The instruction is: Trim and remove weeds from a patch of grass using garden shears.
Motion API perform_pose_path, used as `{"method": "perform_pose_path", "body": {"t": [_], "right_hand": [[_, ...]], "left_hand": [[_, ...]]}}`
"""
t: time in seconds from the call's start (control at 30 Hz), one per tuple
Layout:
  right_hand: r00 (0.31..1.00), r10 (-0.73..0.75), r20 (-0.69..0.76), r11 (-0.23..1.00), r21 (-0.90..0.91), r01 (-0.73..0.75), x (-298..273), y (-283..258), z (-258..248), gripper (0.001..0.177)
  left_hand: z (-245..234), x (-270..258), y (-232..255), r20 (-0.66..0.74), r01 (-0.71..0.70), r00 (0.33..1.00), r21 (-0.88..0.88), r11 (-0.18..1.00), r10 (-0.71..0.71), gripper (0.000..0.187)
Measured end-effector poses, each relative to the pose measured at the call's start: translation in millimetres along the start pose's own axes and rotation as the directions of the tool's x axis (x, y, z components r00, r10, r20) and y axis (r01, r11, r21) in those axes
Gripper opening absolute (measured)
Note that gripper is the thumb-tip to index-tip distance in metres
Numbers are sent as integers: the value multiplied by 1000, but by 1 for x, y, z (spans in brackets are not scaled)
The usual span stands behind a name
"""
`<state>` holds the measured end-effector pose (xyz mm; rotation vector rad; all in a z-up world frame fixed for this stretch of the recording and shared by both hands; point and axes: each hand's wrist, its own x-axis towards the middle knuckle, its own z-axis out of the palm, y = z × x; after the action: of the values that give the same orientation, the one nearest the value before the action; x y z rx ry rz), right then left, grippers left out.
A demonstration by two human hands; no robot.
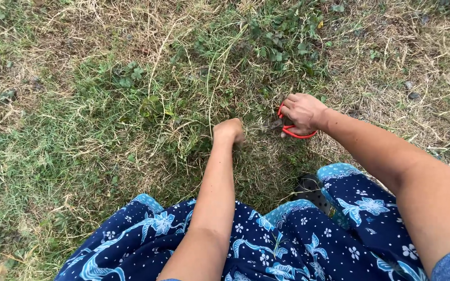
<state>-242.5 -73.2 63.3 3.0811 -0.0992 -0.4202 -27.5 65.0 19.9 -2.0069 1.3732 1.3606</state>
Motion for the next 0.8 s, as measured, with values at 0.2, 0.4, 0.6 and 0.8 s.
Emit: {"method": "perform_pose_path", "body": {"t": [0.2, 0.4, 0.6, 0.8], "right_hand": [[931, 318, 177, 939, 75, -335, -4, -1, 17, 81], [877, 466, 118, 879, 46, -474, -5, 4, 11, 93], [776, 610, 161, 775, 81, -627, -25, 16, 5, 96], [735, 652, 184, 751, -29, -659, -48, 37, 25, 100]], "left_hand": [[-19, -14, -22, -2, 9, 1000, -171, 985, -9, 48], [-43, -12, -3, -362, -96, 929, -449, 889, -82, 40], [-16, 48, 35, -839, -239, 542, -106, 965, 42, 49], [-33, 27, 65, -794, -319, 603, -148, 936, 80, 69]]}}
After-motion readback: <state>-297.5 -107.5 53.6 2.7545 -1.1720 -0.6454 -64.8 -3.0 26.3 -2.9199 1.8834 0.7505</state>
